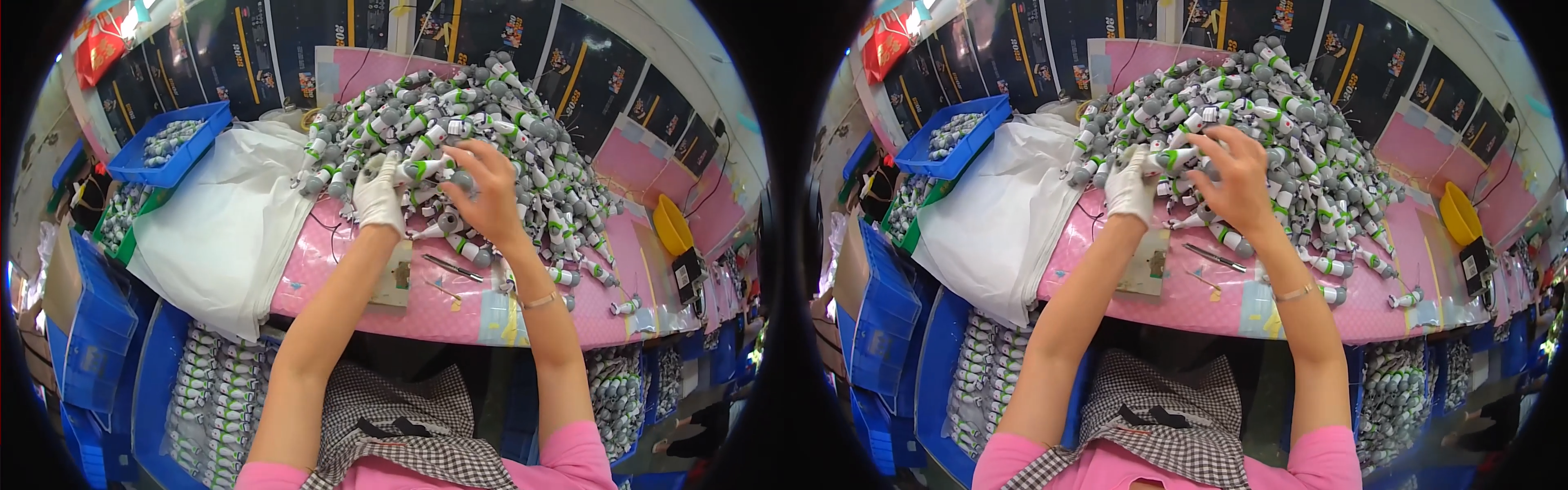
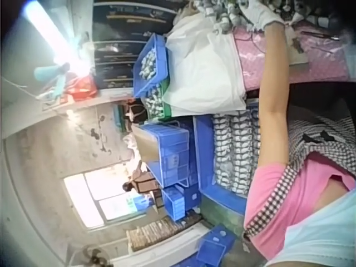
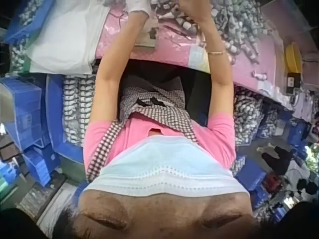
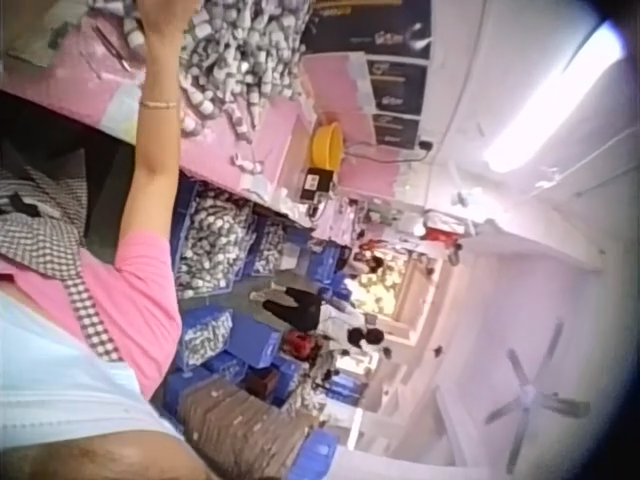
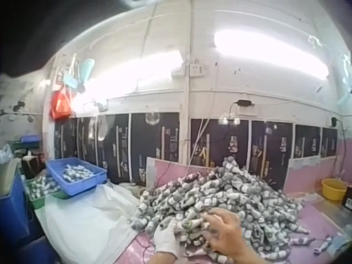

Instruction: Apply adhesive to the base of snowman toys and arrange them neatly in a blue storage crate.

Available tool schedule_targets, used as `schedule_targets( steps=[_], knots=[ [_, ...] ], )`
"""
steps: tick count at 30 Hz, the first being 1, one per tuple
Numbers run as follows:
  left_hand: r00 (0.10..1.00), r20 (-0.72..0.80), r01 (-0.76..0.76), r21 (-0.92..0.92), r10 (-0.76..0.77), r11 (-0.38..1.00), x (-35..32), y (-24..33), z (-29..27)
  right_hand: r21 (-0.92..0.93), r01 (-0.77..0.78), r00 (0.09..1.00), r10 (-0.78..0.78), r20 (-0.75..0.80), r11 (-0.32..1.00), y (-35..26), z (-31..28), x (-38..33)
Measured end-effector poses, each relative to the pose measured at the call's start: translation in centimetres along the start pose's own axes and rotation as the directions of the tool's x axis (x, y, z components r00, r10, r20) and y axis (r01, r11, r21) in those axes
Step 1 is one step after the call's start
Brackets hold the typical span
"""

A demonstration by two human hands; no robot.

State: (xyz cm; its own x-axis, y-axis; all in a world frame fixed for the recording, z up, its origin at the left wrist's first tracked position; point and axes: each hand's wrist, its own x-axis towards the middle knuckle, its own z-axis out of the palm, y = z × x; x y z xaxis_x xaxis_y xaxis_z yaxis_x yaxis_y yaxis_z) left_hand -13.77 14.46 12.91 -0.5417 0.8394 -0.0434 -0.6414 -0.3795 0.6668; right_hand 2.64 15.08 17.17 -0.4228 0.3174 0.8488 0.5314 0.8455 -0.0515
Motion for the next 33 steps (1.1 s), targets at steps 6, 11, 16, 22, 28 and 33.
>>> schedule_targets(
  steps=[6,11,16,22,28,33],
  knots=[
    [0.939,0.288,-0.180,-0.061,0.190,0.982,-4.0,6.1,-6.5,0.797,-0.586,0.695,0.597,0.402,0.146,-4.4,-2.3,-7.4],
    [0.858,0.474,-0.225,0.003,0.197,0.974,-7.7,8.1,-10.8,0.435,-0.513,0.515,0.140,0.846,-0.740,-11.2,0.9,-10.6],
    [0.876,0.456,-0.109,-0.130,0.157,0.985,-8.9,8.8,-13.3,0.240,-0.243,0.540,0.075,0.838,-0.940,-14.6,3.1,-12.7],
    [0.902,0.427,0.034,-0.204,0.058,0.978,-10.3,8.2,-13.8,0.256,-0.448,0.623,-0.095,0.776,-0.856,-16.6,2.9,-12.9],
    [0.871,0.449,0.269,-0.097,-0.199,0.958,-10.3,7.9,-14.1,0.672,-0.421,0.619,0.349,0.703,-0.609,-17.3,3.2,-14.1],
    [0.816,0.413,0.511,-0.192,-0.403,0.838,-11.8,6.3,-14.0,0.837,-0.531,0.812,0.360,0.459,0.132,-15.8,2.7,-14.4]
  ],
)
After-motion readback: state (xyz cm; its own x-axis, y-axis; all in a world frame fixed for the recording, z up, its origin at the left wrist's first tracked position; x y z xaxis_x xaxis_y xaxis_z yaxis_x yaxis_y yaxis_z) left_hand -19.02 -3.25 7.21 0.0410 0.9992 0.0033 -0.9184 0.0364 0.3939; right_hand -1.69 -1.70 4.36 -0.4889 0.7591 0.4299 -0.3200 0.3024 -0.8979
